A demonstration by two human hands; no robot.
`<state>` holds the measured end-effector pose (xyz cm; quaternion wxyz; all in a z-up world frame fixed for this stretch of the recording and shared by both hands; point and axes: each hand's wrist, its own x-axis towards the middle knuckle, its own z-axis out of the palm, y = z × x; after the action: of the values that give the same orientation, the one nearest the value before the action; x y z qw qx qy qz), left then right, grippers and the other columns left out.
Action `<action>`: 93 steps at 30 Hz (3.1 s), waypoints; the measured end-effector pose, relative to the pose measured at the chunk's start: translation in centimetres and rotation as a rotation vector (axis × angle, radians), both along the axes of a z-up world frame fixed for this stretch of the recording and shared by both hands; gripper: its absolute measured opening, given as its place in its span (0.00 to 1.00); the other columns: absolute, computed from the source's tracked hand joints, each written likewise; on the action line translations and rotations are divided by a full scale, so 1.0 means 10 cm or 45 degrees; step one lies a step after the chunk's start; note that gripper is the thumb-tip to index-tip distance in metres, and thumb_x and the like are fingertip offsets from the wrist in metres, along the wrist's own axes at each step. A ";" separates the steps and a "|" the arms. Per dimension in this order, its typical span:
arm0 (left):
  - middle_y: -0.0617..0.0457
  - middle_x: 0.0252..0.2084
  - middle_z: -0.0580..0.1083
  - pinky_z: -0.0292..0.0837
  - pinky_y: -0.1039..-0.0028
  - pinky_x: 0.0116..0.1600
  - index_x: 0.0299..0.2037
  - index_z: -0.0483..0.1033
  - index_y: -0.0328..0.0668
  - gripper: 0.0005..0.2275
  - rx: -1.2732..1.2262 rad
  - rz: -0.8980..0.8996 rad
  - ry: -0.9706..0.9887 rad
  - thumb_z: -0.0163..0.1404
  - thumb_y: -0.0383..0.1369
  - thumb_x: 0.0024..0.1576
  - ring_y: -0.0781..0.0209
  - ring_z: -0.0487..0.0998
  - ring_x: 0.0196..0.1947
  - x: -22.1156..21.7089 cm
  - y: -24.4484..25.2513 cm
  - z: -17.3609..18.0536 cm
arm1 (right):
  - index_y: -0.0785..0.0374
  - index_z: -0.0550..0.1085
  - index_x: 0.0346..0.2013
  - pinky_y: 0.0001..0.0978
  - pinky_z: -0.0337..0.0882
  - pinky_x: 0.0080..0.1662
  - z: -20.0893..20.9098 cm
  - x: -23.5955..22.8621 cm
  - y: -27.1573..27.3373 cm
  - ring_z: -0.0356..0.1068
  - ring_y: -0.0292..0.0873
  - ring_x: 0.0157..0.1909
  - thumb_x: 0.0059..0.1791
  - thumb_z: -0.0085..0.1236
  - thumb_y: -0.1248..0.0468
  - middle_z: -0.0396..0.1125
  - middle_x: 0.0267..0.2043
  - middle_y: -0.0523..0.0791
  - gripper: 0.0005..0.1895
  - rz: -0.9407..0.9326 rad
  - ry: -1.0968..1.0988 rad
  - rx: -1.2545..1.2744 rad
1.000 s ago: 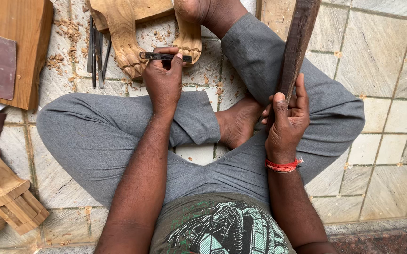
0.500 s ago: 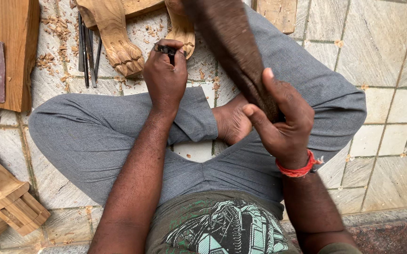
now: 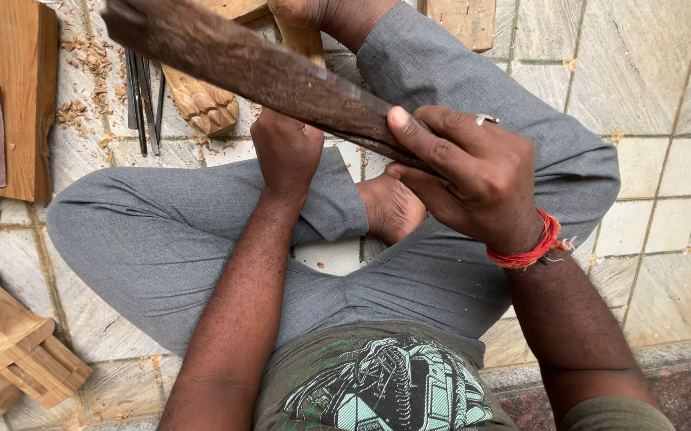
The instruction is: The person sits cross-legged on a tiled floor and carves a wooden piece using a chisel and a wooden mallet. They repeatedly strike the chisel to shape the wood, with wood shavings accumulating around the work area.
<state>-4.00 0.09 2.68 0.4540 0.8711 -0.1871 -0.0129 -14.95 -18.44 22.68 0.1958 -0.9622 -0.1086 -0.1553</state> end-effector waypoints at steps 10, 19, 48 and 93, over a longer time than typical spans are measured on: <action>0.45 0.48 0.76 0.79 0.60 0.55 0.51 0.73 0.38 0.08 -0.320 -0.093 -0.154 0.53 0.21 0.64 0.49 0.81 0.50 -0.02 -0.01 0.13 | 0.50 0.75 0.64 0.31 0.71 0.35 0.02 -0.08 -0.12 0.73 0.39 0.37 0.53 0.70 0.55 0.75 0.51 0.42 0.25 0.032 0.083 -0.035; 0.50 0.42 0.80 0.87 0.71 0.41 0.51 0.74 0.43 0.05 -0.245 0.041 0.182 0.52 0.31 0.68 0.60 0.85 0.38 0.24 0.17 -0.06 | 0.63 0.71 0.68 0.28 0.76 0.57 -0.43 -0.39 -0.27 0.77 0.42 0.56 0.53 0.72 0.65 0.74 0.57 0.51 0.30 -0.334 0.166 0.664; 0.39 0.26 0.73 0.75 0.51 0.35 0.32 0.72 0.33 0.04 0.189 -0.224 -0.270 0.54 0.24 0.51 0.37 0.77 0.27 0.18 0.07 -0.18 | 0.53 0.72 0.65 0.30 0.76 0.40 0.12 0.12 -0.05 0.76 0.39 0.41 0.53 0.70 0.59 0.74 0.50 0.43 0.26 0.004 0.101 0.135; 0.51 0.37 0.82 0.88 0.76 0.35 0.47 0.76 0.38 0.05 -0.507 0.284 0.465 0.54 0.27 0.63 0.66 0.87 0.33 0.23 -0.03 0.02 | 0.69 0.69 0.70 0.21 0.72 0.36 -0.63 -0.41 -0.53 0.72 0.31 0.35 0.56 0.66 0.62 0.76 0.46 0.48 0.29 -0.752 0.198 1.414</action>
<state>-1.75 -0.26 2.91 0.6407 0.7633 -0.0041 -0.0825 -19.04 -23.75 16.38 0.6221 -0.7149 0.2728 -0.1655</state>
